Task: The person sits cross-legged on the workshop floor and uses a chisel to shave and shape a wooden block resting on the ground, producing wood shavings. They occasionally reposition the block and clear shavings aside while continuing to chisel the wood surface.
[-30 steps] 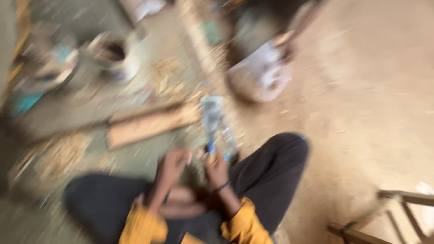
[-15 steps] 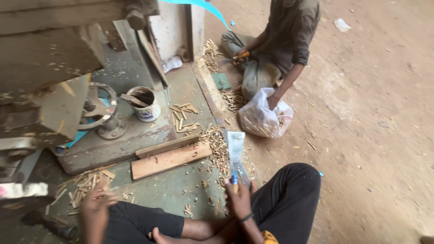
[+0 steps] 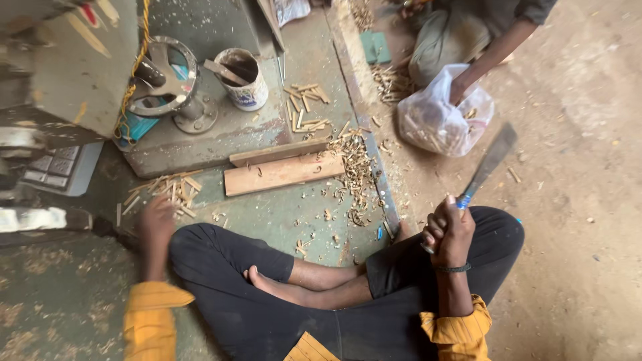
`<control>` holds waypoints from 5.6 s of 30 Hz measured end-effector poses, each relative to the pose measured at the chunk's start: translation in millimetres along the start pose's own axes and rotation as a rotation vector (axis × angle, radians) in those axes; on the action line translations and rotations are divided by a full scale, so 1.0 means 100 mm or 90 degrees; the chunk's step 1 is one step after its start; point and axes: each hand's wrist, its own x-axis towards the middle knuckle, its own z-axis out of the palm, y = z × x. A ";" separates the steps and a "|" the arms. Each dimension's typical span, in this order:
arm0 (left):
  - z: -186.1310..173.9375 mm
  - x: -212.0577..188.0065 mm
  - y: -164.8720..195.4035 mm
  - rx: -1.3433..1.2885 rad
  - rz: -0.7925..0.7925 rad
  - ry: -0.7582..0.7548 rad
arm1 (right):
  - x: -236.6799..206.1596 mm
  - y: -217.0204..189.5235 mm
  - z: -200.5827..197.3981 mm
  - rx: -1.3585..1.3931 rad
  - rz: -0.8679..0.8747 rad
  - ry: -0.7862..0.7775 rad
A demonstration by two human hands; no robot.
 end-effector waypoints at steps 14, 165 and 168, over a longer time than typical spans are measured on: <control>3.10 1.07 2.51 0.172 0.452 -0.182 | 0.13 0.15 -0.18 0.151 0.214 -0.049; 1.68 -0.66 0.74 0.115 0.429 -0.320 | -0.65 2.45 1.20 -0.724 0.132 -0.217; 1.70 -0.61 0.70 0.178 0.445 -0.319 | -0.63 2.52 1.14 -0.754 0.077 -0.235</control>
